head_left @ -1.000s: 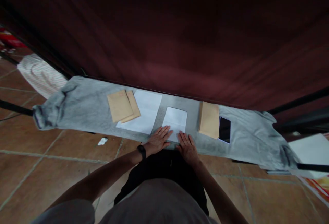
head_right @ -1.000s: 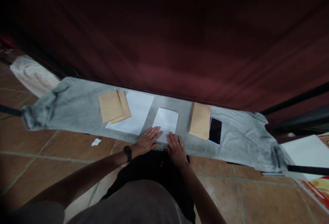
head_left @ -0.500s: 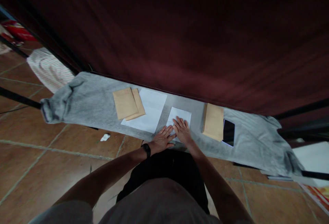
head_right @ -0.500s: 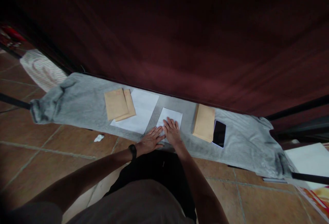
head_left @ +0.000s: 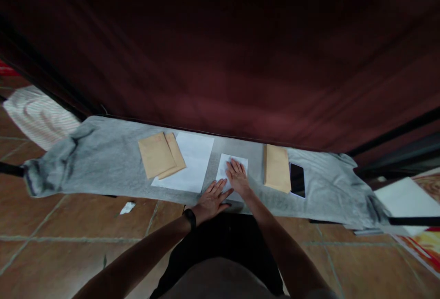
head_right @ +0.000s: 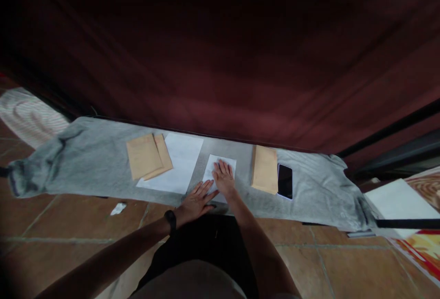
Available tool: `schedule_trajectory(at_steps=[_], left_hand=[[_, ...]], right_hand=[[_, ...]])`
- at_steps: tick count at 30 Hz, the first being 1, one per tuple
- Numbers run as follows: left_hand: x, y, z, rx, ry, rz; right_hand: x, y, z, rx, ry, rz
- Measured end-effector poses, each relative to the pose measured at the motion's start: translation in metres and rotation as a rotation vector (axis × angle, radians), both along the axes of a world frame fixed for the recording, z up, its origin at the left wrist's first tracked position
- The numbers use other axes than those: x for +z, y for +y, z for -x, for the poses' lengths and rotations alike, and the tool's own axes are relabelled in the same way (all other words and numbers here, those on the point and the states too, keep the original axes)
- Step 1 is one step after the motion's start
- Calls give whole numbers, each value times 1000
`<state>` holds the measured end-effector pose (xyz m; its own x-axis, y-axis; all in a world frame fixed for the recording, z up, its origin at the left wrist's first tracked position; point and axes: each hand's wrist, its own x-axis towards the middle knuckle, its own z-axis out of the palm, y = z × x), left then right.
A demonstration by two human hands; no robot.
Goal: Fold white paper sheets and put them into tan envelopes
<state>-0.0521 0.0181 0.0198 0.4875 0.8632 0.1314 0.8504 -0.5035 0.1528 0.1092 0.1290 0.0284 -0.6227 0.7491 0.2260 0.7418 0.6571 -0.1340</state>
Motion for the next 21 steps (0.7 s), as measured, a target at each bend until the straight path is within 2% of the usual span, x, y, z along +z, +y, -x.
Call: schedule_trajectory(at_steps=[5, 8, 15, 18, 21], left_hand=[[-2, 2, 3, 21, -65, -28], [-1, 16, -3, 80, -116, -23], [2, 82, -34, 71, -127, -44], [-4, 102, -28, 106, -106, -40], [-9, 110, -16, 149, -106, -63]], right_hand=[[-21, -51, -29, -35, 82, 18], [-28, -72, -46, -55, 93, -5], [-23, -74, -47, -86, 102, -13], [-24, -74, -47, -90, 113, -37], [-24, -75, -48, -88, 125, -55]])
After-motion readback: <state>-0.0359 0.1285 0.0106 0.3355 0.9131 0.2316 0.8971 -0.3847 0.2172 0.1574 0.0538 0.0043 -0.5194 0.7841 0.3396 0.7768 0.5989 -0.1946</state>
